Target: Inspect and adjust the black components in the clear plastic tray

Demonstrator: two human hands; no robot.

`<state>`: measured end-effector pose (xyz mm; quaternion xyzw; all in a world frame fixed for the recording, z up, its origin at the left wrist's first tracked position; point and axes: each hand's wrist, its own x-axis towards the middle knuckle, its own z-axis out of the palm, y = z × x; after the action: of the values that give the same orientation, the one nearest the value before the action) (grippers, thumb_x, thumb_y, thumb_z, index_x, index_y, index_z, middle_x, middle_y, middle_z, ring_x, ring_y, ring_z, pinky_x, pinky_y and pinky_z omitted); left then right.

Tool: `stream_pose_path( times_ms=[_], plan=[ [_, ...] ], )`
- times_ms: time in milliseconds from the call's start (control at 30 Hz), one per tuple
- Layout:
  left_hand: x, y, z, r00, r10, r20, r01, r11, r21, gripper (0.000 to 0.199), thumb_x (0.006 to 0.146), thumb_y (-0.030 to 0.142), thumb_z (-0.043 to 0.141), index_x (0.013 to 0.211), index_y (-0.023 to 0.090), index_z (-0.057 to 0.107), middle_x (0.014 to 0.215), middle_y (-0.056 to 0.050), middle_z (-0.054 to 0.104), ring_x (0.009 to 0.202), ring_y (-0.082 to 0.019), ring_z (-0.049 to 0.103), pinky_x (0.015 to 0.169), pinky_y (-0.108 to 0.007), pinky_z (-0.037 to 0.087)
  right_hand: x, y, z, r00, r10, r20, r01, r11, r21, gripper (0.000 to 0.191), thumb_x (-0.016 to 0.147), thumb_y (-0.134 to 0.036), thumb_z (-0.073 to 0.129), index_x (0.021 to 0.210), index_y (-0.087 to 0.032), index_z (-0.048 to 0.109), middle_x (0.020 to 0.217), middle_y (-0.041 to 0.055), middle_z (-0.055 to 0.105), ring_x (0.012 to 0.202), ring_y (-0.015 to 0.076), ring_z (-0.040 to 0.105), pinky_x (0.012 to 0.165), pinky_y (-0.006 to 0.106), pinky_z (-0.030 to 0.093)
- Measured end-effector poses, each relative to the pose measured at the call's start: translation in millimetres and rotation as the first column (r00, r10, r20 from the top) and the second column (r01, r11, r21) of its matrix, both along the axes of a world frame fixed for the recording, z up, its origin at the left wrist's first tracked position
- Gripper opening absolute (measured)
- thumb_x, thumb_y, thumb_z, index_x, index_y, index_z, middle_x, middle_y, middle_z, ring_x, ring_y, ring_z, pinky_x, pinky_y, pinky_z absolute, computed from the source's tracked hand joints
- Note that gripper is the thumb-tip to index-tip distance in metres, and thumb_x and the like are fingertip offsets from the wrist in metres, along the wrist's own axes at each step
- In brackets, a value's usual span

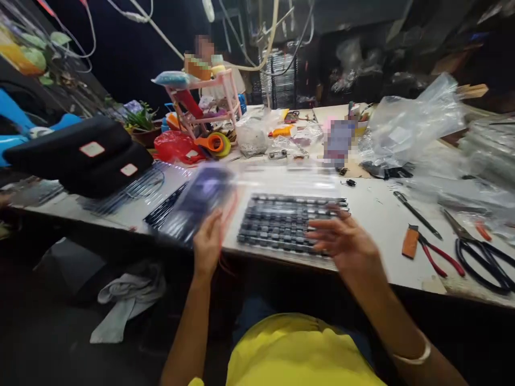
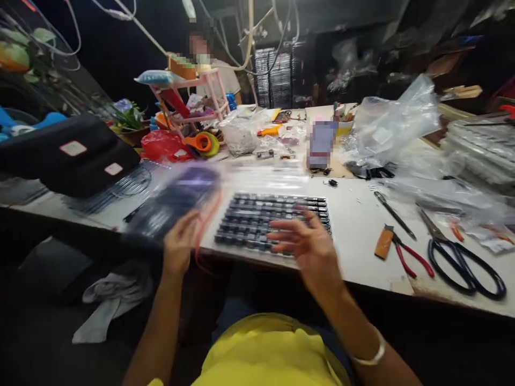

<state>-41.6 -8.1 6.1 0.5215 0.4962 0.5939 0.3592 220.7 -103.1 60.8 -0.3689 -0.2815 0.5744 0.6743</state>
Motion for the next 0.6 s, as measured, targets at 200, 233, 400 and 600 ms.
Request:
stream_pose_path(
  times_ms=[200,233,400,600],
  plan=[
    [-38.2,3.2,-4.0,0.988,-0.001,0.155,0.015,0.996,-0.089,0.04,0.077,0.045,0.064,0.101,0.014,0.067,0.102,-0.013,0.07,0.098,-0.023,0.065,0.094,-0.043,0.046,67.9,-0.3,-22.8,0.922,-0.173,0.347,0.229,0.965,-0.128,0.041,0.078,-0.032,0.059,0.119,-0.03,0.054,0.09,0.0087,0.072,0.075,0.0243,0.07,0.052,0.031,0.054],
    [-36.6,4.3,-4.3,0.988,-0.021,0.152,0.035,0.995,-0.094,0.041,0.077,0.046,0.064,0.102,0.013,0.067,0.102,-0.013,0.07,0.098,-0.023,0.066,0.094,-0.042,0.047,68.3,-2.4,-25.2,0.921,-0.16,0.356,0.221,0.965,-0.138,0.041,0.078,-0.033,0.06,0.119,-0.03,0.055,0.09,0.009,0.072,0.076,0.0243,0.07,0.052,0.031,0.055],
    [-19.0,17.3,-9.0,0.991,-0.123,0.049,0.128,0.985,-0.114,0.044,0.077,0.047,0.064,0.106,0.015,0.068,0.107,-0.013,0.07,0.099,-0.024,0.065,0.092,-0.041,0.048,62.3,-10.6,-33.7,0.912,-0.128,0.389,0.217,0.957,-0.192,0.061,0.068,-0.038,0.072,0.124,-0.026,0.052,0.086,0.0056,0.072,0.074,0.0256,0.07,0.053,0.035,0.059],
    [1.1,29.9,-14.4,0.951,-0.244,-0.189,0.222,0.966,-0.13,0.041,0.075,0.039,0.067,0.11,0.017,0.068,0.114,-0.011,0.068,0.105,-0.026,0.064,0.095,-0.04,0.047,91.0,-16.7,-55.4,0.818,-0.134,0.559,0.331,0.905,-0.267,0.076,0.059,-0.044,0.079,0.127,-0.022,0.053,0.061,-0.0004,0.062,0.045,0.0168,0.057,0.031,0.025,0.044]
  ],
)
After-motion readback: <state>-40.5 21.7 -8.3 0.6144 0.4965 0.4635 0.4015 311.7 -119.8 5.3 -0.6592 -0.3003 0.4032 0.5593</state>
